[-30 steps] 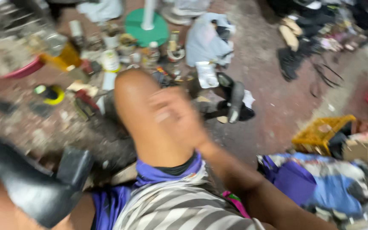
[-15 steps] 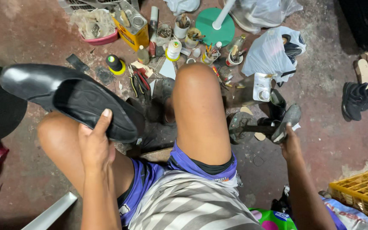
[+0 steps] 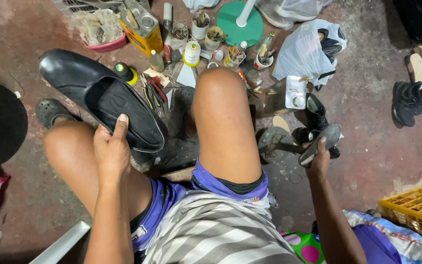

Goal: The person holds a black high-heeled shoe and presses a new sole piece onto the bottom of the shoe. They rub and smooth the sole with their hands, then flip the shoe to press and smooth the upper part of the shoe. Finally, the shoe is placed on the floor.

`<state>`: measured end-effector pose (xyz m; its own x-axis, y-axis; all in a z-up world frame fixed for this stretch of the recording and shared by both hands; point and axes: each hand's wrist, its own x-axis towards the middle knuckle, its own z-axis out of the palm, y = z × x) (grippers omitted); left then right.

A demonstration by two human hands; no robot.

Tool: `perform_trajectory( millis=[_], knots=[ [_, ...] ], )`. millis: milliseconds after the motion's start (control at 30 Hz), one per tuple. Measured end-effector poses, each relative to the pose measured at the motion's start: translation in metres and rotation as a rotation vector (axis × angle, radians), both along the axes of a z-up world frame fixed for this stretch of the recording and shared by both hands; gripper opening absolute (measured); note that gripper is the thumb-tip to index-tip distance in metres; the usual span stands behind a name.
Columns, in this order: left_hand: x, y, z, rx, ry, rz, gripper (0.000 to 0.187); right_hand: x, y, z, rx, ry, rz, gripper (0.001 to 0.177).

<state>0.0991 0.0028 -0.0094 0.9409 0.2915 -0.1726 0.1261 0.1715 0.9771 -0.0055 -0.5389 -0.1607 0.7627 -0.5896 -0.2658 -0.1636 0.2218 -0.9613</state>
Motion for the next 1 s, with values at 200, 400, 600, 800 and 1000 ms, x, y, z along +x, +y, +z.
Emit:
perform_trajectory(
  millis=[200,400,600,800,1000],
  knots=[
    [0.014,0.004,0.004,-0.074,-0.04,-0.074,0.03,-0.031,0.012,0.017,-0.031,0.064,0.067,0.041],
    [0.025,0.002,0.011,-0.051,-0.025,-0.115,0.041,-0.035,0.019,0.091,-0.072,0.238,0.131,0.042],
    [0.031,0.006,0.037,-0.117,-0.153,-0.082,0.05,-0.035,0.041,0.182,-0.228,0.157,0.266,0.053],
    [0.048,0.042,0.065,-0.167,-0.263,-0.052,0.056,-0.004,0.089,0.284,-0.272,-0.279,0.544,0.055],
    [0.057,0.098,0.061,-0.431,-0.346,0.025,0.048,0.057,0.143,0.356,-0.599,-0.585,0.725,0.052]
  ],
)
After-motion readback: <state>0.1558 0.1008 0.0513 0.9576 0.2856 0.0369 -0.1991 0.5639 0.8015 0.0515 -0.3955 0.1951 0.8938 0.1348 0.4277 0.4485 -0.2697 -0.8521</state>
